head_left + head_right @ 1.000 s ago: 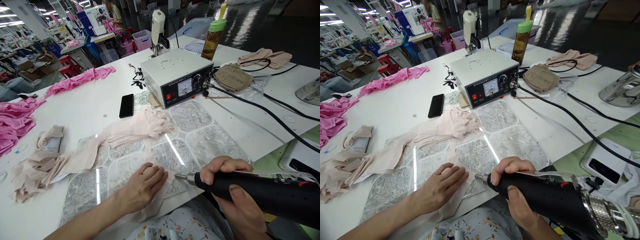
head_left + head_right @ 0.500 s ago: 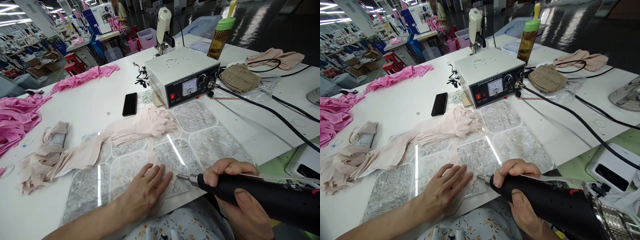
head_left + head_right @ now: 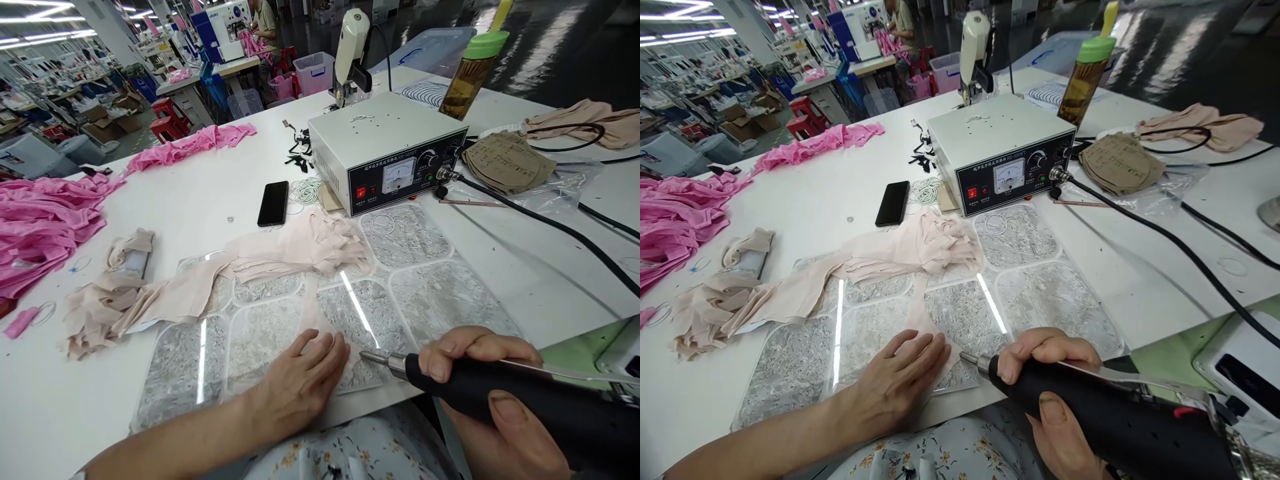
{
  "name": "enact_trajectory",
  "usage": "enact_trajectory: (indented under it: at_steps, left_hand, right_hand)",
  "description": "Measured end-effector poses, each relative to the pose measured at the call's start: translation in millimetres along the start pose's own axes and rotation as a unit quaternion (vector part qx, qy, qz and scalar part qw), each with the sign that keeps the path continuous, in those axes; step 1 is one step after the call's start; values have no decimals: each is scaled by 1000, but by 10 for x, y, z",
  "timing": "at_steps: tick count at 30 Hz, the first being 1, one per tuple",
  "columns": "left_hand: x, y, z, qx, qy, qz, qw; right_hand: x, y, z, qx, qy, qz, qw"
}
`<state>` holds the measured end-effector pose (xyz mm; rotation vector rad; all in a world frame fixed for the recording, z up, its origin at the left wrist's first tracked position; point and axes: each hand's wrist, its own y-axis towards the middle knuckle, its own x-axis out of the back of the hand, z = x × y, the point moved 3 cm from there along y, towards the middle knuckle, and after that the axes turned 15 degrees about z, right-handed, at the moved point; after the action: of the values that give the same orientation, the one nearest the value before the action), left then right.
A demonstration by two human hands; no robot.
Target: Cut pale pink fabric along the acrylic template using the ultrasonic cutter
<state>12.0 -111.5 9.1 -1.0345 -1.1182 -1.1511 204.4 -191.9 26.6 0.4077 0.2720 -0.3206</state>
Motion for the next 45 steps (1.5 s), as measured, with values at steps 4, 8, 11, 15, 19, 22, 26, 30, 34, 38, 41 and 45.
enact_trajectory:
  at_steps: [4,8,11,15,19,22,26,30,34,38,41,45]
  left_hand:
    - [-2,7,4,-6,-2,-2,1000]
    - [13,-2,3,-11,-8,-11,1000]
    - [-1,-12,-4,-33,-6,-6,999]
    - [-24,-23,-5,-44,-13,-9,999]
    - [-28,-22,-11,-36,-17,-15,999]
    - [-34,-21,-17,-28,-24,-20,999]
    - [-57,-27,-25,-14,-34,-20,999]
    - [-64,-36,-37,0,-36,-26,999]
    - [-69,-46,-53,10,-27,-27,999]
    - [-69,-57,-63,19,-20,-24,999]
    - [-52,-58,-65,23,-20,-26,999]
    - [-50,-61,-66,31,-20,-24,999]
  right_hand:
    - [10,-24,-11,-10,4,-15,1000]
    - [0,-38,-24,-15,2,-21,1000]
    - [2,-40,-33,-20,1,-22,1000]
    - [0,-27,-15,-13,0,-14,1000]
    - [-6,-16,10,-25,0,-14,1000]
    - [-1,-22,20,-17,6,-3,1000]
    - [16,-51,-3,-36,2,-15,999]
    - [6,-68,-11,-41,4,-33,999]
    - [-15,-78,-2,-47,2,-32,998]
    - [0,-100,-3,-54,0,-39,998]
    - [17,-108,-9,-53,-1,-33,998]
    - [9,-88,-3,-52,-3,-23,998]
